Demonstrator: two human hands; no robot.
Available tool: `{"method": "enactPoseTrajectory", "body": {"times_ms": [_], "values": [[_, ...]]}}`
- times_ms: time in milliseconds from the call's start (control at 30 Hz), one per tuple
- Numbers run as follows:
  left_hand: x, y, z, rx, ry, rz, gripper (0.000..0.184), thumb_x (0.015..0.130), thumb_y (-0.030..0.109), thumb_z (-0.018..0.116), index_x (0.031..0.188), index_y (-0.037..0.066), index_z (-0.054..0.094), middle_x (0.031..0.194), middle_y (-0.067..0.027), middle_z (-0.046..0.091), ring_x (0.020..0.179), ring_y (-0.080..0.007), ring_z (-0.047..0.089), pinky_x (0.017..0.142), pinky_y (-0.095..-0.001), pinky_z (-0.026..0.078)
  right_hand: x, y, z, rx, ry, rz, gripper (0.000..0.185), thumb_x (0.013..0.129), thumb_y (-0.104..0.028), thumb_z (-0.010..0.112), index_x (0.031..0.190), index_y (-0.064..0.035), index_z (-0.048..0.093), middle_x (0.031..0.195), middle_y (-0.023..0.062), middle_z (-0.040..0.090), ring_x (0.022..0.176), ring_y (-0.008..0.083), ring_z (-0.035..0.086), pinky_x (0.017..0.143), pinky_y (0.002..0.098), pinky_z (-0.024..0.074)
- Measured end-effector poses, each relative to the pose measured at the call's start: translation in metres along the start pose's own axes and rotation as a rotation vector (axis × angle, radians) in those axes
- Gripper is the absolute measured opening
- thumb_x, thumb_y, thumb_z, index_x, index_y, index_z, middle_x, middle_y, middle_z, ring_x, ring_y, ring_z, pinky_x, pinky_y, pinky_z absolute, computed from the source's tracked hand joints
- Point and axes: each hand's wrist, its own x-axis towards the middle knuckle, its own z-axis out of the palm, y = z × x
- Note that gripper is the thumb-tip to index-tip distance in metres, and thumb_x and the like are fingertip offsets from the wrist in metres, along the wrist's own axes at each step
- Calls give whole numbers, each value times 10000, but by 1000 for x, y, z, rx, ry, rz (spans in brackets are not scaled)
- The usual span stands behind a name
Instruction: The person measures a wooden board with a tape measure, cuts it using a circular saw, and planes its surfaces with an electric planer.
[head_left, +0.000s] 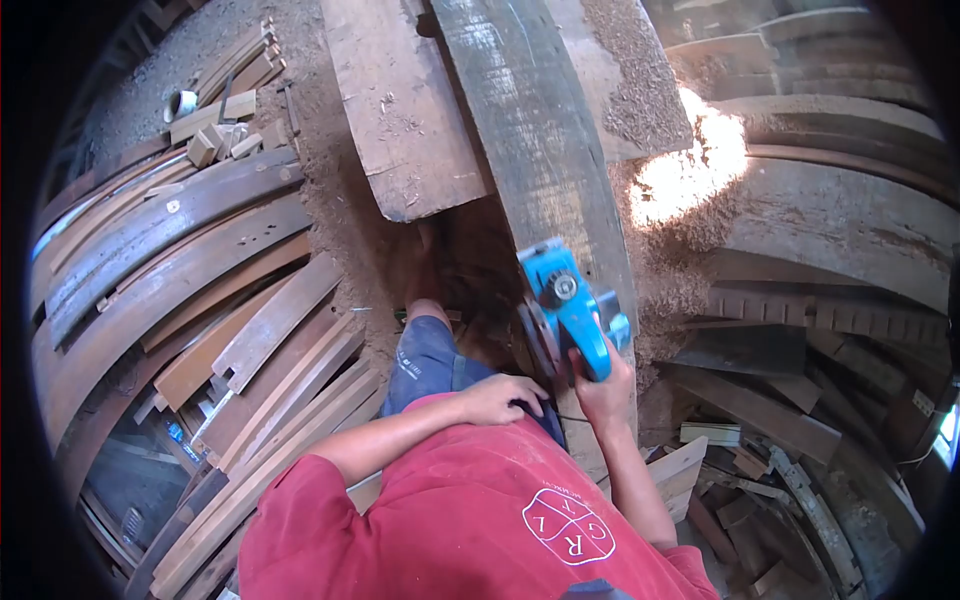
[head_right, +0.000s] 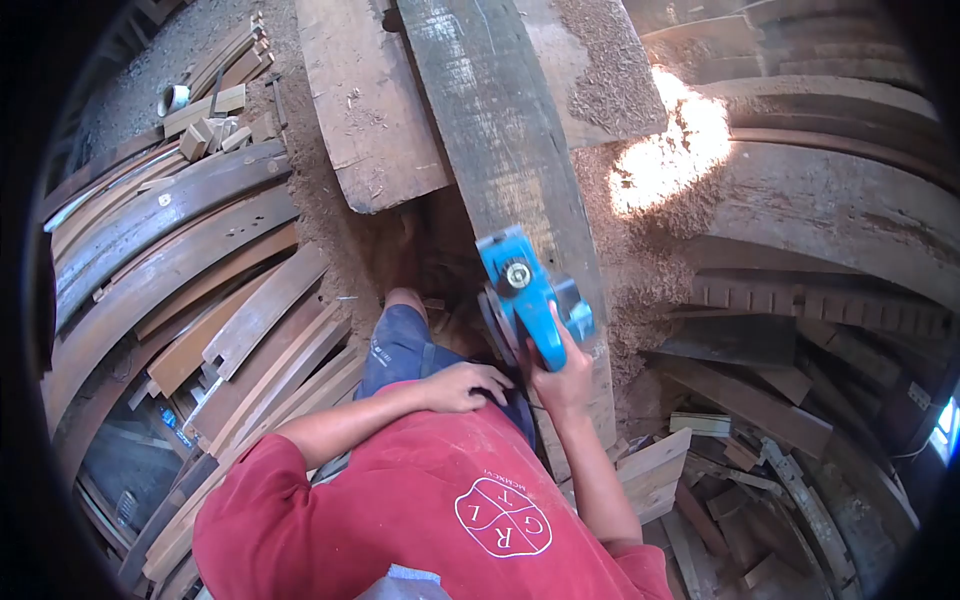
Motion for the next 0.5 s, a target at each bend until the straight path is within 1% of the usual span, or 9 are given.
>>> {"method": "enactPoseTrajectory", "body": {"times_ms": [67,167,233,267,300,367,400,433,500], "values": [[18,16,1,20,-15,35,321,823,55,624,1095,27,792,1264,-176,720,1175,-358,686,1015,-440,555,31,-18,13,-7,-21,20,638,882,-83,832,1491,-92,641,1146,249,766,1021,383,770,800,430,616],[48,31,-10,-66,-131,-97,287,824,106,632,1066,35,769,1233,-146,715,1143,-400,668,1039,-472,520,78,-46,32,31,2,-33,631,890,-103,814,1494,-102,634,1106,280,747,1040,432,728,810,466,609],[63,25,-8,10,-10,77,250,824,114,642,1049,41,723,1176,-109,689,1033,-387,658,997,-467,520,108,-76,39,36,31,-13,525,900,-136,824,1404,-67,693,966,301,746,1025,436,743,793,443,587],[69,26,-10,-14,-45,21,189,831,114,668,1012,60,648,1109,-108,677,974,-344,639,984,-415,499,123,-86,43,25,35,-27,508,899,-142,817,1387,-60,701,969,305,744,1017,469,726,799,455,585],[72,30,-18,-5,-33,23,189,831,114,668,1012,60,648,1109,-108,677,974,-344,639,984,-415,499,138,-94,48,29,32,-42,508,899,-142,817,1387,-60,701,969,305,744,1017,469,726,799,455,585],[77,37,-36,-196,-80,-140,196,856,116,685,991,55,556,1070,-104,655,1032,-286,656,1005,-370,461,168,-111,59,3,43,-46,490,899,-143,811,1371,-60,709,968,301,746,1008,471,733,815,468,583],[71,40,-43,-506,-77,-137,267,891,123,693,1024,48,473,962,-76,576,1070,-234,652,1024,-348,437,184,-119,65,-13,60,-61,437,891,-145,814,1312,-57,736,962,292,749,993,472,735,820,482,581],[64,44,-57,-577,-111,-170,296,918,115,674,1075,41,434,1032,-84,648,1140,-202,646,1034,-361,441,202,-128,69,-7,59,-78,437,891,-145,814,1312,-57,736,962,292,749,993,472,735,820,482,581],[43,37,-68,-890,-39,-127,281,951,103,624,1148,55,430,1201,-121,670,1148,-187,586,1053,-354,415,238,-150,79,-7,62,-85,384,879,-154,822,1243,-50,755,963,280,755,990,472,733,820,495,576]]}}
